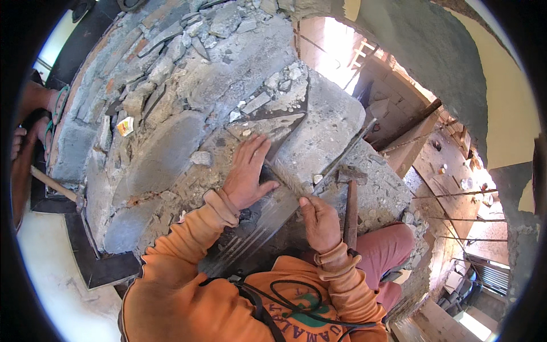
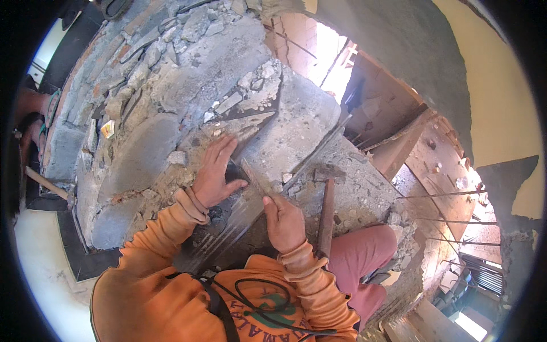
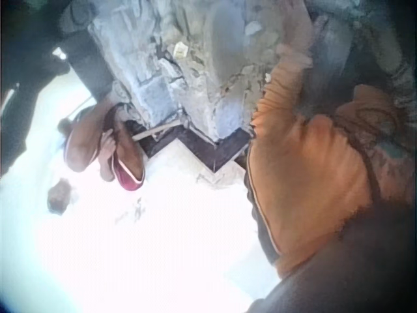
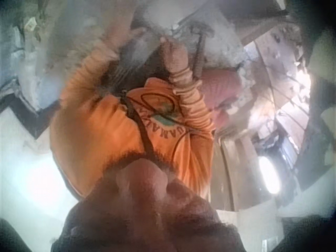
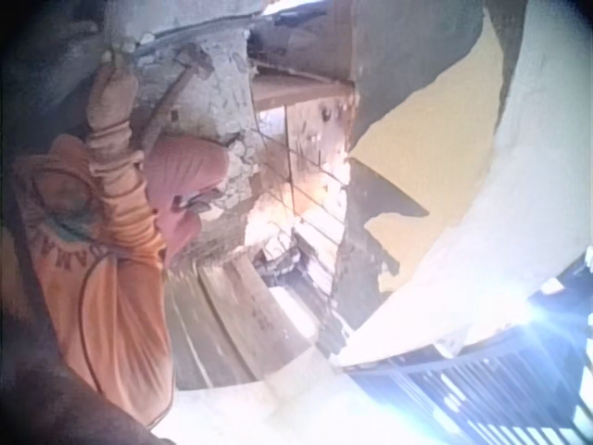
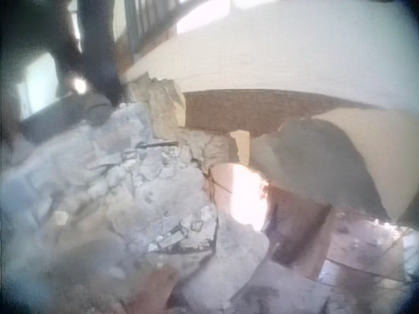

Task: The person uses a hammer and a chisel to break pieces of concrete from a structure.

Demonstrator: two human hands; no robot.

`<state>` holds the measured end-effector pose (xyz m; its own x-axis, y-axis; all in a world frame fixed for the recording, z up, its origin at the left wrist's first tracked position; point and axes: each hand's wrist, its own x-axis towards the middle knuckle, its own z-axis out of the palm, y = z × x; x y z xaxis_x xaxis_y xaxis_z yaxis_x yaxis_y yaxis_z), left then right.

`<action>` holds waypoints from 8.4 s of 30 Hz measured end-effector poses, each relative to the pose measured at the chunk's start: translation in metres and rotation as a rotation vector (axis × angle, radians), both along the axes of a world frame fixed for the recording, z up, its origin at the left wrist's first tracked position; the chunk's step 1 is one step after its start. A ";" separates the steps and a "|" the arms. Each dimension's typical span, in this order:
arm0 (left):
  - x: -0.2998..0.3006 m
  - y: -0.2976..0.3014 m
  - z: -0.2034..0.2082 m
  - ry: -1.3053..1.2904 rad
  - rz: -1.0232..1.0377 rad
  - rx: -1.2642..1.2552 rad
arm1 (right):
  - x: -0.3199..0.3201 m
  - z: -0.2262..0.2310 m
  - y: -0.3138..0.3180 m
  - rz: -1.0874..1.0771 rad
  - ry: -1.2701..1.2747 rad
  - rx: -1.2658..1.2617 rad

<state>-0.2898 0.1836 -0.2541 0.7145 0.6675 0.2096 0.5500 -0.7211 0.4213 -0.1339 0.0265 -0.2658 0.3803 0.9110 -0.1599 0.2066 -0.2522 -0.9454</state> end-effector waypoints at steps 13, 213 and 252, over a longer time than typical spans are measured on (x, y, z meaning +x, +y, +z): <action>0.044 0.022 0.079 -0.250 -0.355 0.128 | 0.072 0.038 -0.122 -0.194 0.025 0.099; 0.178 0.050 -0.047 -0.128 -0.247 0.215 | 0.090 -0.018 -0.009 -0.493 0.734 0.268; 0.194 0.055 -0.042 -0.336 -0.492 0.189 | 0.106 0.017 -0.029 -0.621 0.789 0.386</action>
